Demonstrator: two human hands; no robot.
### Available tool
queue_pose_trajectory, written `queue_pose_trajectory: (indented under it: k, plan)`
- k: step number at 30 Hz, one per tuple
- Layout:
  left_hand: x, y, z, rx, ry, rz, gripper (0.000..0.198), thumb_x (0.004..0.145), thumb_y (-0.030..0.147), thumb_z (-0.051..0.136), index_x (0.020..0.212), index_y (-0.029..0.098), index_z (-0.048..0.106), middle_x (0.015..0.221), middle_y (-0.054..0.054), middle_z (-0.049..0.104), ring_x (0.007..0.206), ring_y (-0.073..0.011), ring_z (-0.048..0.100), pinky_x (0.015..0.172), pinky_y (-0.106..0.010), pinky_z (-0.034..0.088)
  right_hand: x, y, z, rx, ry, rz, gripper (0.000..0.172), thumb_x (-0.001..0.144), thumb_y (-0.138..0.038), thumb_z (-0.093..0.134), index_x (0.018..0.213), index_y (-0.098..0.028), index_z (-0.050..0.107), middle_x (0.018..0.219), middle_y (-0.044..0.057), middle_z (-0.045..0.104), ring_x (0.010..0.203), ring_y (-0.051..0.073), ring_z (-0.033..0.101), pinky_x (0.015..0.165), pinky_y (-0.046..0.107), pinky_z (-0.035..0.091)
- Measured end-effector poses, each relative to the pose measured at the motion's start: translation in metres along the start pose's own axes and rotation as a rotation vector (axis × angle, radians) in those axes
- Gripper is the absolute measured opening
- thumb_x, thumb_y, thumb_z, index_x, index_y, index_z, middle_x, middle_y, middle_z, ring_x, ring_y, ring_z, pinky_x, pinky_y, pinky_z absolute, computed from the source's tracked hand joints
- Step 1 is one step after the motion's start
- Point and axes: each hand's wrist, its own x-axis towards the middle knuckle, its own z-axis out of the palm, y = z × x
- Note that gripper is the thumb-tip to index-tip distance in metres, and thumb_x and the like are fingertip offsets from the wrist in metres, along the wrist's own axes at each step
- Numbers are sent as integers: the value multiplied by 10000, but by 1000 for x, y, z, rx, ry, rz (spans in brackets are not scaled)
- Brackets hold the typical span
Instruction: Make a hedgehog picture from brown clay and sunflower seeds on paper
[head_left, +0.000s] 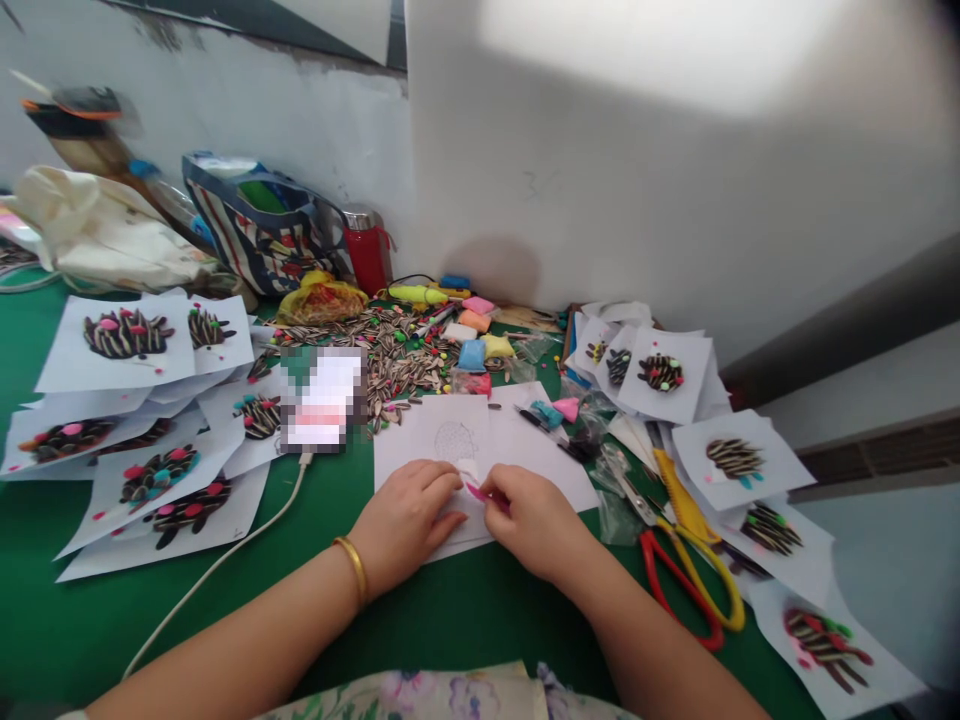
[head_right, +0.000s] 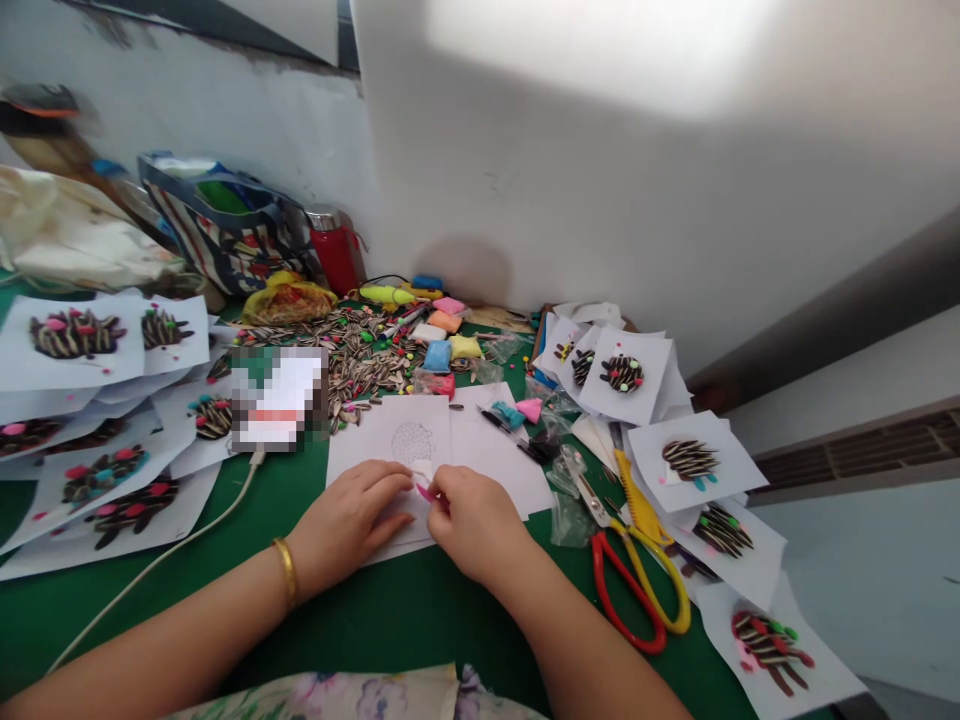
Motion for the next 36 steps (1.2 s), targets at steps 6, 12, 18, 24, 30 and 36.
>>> queue_pose_trajectory:
  k: [6,12,18,24,30,36]
  plan:
    - [-1,-8,5,-49,84,-24,73,888,197,610,948,185,648,1051,-71,676,976,-216,633,875,-389,545,-1,-4,0,128,-74,-74,141,819,-112,540,857,-199,644,822,-4,651,757,131,566,680,222,374]
    - [-1,-9,8,-38,103,-9,120,916,203,570,887,178,684,1022,-79,679,940,-209,633,855,-385,546,1,5,-15,178,-38,6,249,826,-90,487,971,-223,640,830,-14,658,759,137,575,692,229,401]
    - [-1,-5,5,11,51,47,183,943,220,536,856,187,694,952,-77,645,897,-198,582,804,-364,513,4,19,-16,211,-41,28,305,822,-80,471,969,-195,712,1004,45,715,953,174,629,876,283,457]
    - [0,-2,2,85,-18,76,170,954,202,521,890,193,678,864,-52,635,867,-197,555,804,-366,474,4,14,-14,139,-134,-35,280,835,-108,540,1017,-209,726,1003,42,719,919,170,638,828,271,466]
    - [0,-3,3,68,-19,83,171,944,175,529,959,212,695,874,-54,636,866,-193,552,794,-357,472,-2,3,-13,57,-198,-74,249,826,-102,576,957,-234,741,932,9,730,853,147,641,778,245,447]
    - [0,-2,3,54,18,56,158,946,192,525,897,189,675,893,-68,625,874,-199,551,790,-366,496,-2,2,-10,25,-223,-58,255,826,-103,582,973,-232,745,956,19,735,875,153,649,794,247,451]
